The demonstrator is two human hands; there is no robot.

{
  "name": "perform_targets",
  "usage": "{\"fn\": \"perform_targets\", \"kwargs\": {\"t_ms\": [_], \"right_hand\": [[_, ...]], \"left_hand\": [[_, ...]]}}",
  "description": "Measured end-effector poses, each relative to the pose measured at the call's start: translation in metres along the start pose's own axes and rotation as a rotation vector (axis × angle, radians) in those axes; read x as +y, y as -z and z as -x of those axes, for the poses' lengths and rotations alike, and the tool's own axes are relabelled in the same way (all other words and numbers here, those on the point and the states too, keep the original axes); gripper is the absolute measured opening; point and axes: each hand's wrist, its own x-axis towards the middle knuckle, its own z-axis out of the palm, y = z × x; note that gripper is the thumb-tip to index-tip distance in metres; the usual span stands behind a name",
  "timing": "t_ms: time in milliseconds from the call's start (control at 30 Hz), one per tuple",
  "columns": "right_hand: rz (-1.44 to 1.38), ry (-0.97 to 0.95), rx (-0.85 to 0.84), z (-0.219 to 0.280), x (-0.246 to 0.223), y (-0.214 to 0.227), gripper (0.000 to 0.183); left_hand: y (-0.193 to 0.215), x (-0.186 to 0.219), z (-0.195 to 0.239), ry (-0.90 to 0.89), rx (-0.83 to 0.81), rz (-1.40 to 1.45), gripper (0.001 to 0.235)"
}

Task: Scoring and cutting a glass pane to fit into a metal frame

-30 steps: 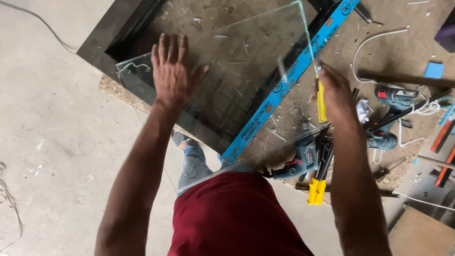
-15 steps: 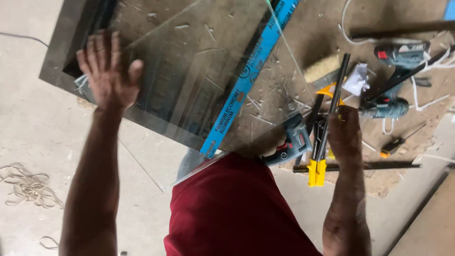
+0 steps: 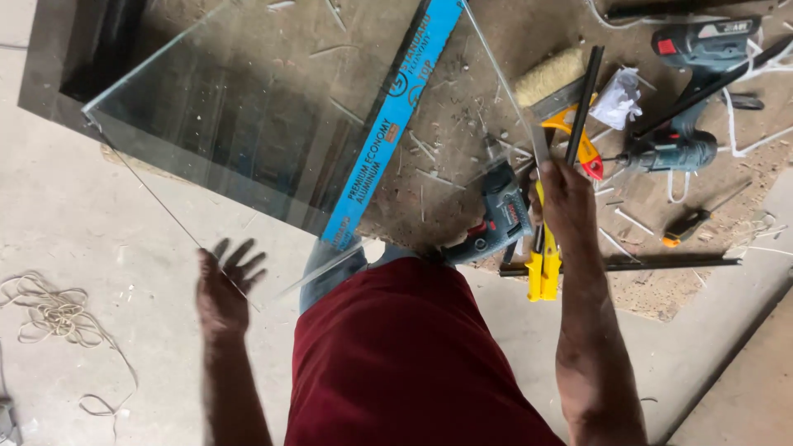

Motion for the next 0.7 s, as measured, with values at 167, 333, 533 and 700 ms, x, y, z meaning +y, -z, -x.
{"fn": "perform_targets", "kwargs": {"t_ms": [167,333,533,700], "right_hand": [[0.364,0.169,0.038,-0.003,-0.021,-0.003,0.034],[0.332,0.077,0.045,-0.069,0.069,0.005,0.036],[0.396,0.104,0.007,-0.087,0.088,0.016,0.038],[0.477,0.157,-0.018,-0.082,0.08,0.018,0.04]], "left_hand": [[-0.012,-0.013,0.02,-0.027,-0.004,0.083,0.042],[-0.026,-0.004,0.028,-0.033,0.053,0.063,0.045],[-0.028,-0.003,0.028,-0.061,0.091,0.03,0.048],[-0.026,-0.012,0.017,-0.085,0.1,0.013,0.049]]}}
